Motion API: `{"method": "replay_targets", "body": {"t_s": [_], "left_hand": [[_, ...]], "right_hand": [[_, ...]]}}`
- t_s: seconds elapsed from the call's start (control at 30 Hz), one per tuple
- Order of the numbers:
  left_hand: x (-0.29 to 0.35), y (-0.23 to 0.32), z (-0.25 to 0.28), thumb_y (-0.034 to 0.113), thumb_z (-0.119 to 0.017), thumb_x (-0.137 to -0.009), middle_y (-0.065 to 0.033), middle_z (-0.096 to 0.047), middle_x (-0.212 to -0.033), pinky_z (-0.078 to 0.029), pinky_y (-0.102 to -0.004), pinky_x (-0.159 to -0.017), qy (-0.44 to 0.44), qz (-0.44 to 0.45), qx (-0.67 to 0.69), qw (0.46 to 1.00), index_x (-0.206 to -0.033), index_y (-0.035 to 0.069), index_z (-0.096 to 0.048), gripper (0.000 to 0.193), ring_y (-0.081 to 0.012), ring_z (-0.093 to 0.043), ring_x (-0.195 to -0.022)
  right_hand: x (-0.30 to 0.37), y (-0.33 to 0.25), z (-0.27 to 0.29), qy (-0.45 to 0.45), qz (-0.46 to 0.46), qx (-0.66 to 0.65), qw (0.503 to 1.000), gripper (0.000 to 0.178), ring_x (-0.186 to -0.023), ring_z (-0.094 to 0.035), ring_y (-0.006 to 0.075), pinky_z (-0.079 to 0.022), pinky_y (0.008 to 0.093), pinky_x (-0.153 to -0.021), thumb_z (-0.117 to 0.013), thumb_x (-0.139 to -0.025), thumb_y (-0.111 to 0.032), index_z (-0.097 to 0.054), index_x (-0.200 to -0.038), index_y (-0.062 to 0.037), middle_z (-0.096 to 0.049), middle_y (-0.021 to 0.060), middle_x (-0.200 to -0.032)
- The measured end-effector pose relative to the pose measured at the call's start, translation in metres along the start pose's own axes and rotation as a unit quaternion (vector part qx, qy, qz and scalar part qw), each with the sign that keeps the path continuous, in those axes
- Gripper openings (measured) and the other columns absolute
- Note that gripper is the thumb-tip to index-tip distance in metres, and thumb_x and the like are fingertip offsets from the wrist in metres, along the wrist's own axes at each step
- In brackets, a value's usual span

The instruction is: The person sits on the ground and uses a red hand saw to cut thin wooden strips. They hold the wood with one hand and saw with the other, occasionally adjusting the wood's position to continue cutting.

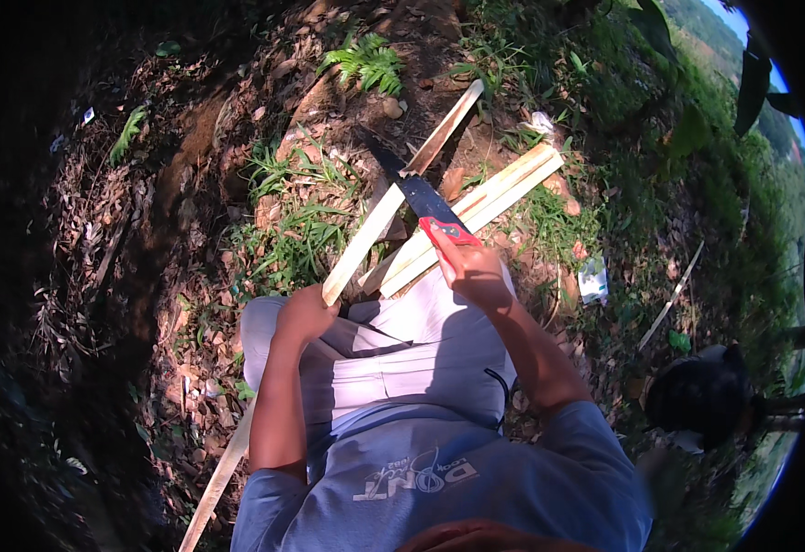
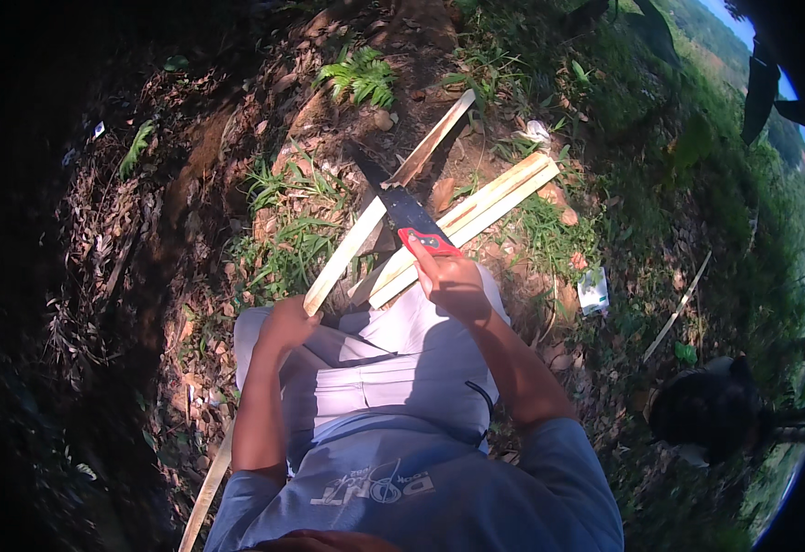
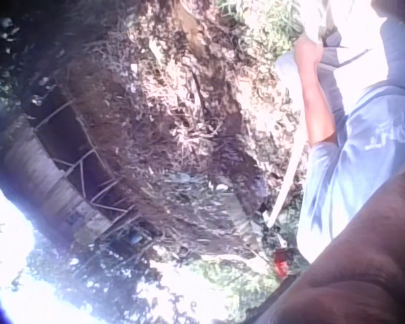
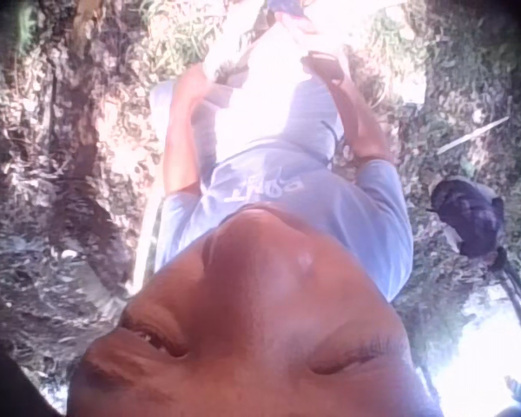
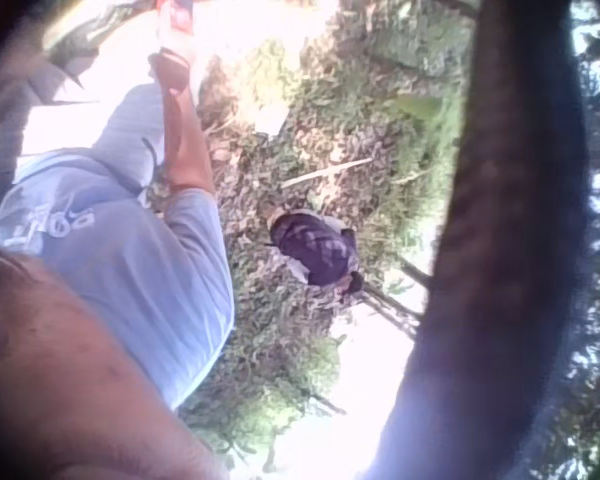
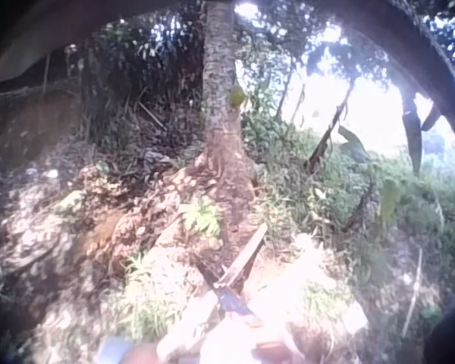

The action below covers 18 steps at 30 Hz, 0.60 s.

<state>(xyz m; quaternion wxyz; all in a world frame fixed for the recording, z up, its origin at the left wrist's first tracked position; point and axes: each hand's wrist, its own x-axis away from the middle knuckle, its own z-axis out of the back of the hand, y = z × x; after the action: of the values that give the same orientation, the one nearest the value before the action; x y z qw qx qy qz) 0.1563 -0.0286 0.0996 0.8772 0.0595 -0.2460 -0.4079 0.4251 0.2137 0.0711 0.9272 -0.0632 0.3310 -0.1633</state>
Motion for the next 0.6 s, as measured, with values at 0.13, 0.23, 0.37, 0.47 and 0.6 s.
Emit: {"method": "replay_targets", "body": {"t_s": [0.13,0.23,0.37,0.47,0.6], "left_hand": [[0.045,0.007,0.049,0.038,-0.081,-0.092,-0.0219,-0.079,-0.102,-0.061,-0.0529,-0.086,0.043,0.016,-0.045,0.998,-0.113,0.002,-0.075,0.042,-0.043,-0.077,-0.096],[0.062,-0.014,0.054,0.041,-0.081,-0.092,-0.0207,-0.079,-0.095,-0.061,-0.0534,-0.083,0.064,0.015,-0.074,0.995,-0.109,0.003,-0.075,0.042,-0.0417,-0.078,-0.091],[0.103,-0.045,0.058,0.044,-0.082,-0.092,-0.019,-0.079,-0.091,-0.062,-0.0549,-0.08,0.059,0.044,-0.106,0.992,-0.106,0.005,-0.074,0.042,-0.0412,-0.078,-0.087],[0.136,-0.074,0.04,0.043,-0.086,-0.086,-0.017,-0.074,-0.112,-0.059,-0.0491,-0.094,0.135,0.029,-0.133,0.981,-0.103,0.002,-0.078,0.045,-0.0378,-0.069,-0.111],[0.159,-0.107,0.004,0.044,-0.089,-0.08,-0.0126,-0.065,-0.129,-0.052,-0.0482,-0.107,0.128,0.025,-0.142,0.981,-0.105,-0.001,-0.082,0.051,-0.0351,-0.057,-0.126]], "right_hand": [[-0.008,-0.035,0.008,0.037,-0.043,-0.054,0.997,0.059,-0.066,-0.074,0.0293,-0.058,0.043,-0.061,-0.078,-0.095,-0.013,-0.063,-0.152,-0.0089,-0.076,0.0112,-0.079],[-0.012,-0.057,0.004,0.045,-0.061,-0.081,0.994,0.059,-0.066,-0.074,0.0294,-0.059,0.043,-0.062,-0.077,-0.095,-0.015,-0.063,-0.153,-0.0117,-0.076,0.0109,-0.08],[-0.003,-0.093,0.0,0.004,-0.028,-0.063,0.998,0.06,-0.061,-0.071,0.0252,-0.058,0.0408,-0.06,-0.075,-0.098,-0.021,-0.06,-0.156,-0.01,-0.071,0.0078,-0.071],[0.006,-0.118,0.004,-0.014,0.05,-0.037,0.998,0.064,-0.056,-0.067,0.022,-0.056,0.0375,-0.059,-0.076,-0.097,-0.021,-0.06,-0.156,-0.0062,-0.065,0.0052,-0.064],[0.012,-0.143,0.01,-0.041,0.087,-0.045,0.994,0.061,-0.054,-0.063,0.0187,-0.055,0.0355,-0.059,-0.075,-0.097,-0.022,-0.063,-0.155,-0.007,-0.059,0.0015,-0.061]]}}
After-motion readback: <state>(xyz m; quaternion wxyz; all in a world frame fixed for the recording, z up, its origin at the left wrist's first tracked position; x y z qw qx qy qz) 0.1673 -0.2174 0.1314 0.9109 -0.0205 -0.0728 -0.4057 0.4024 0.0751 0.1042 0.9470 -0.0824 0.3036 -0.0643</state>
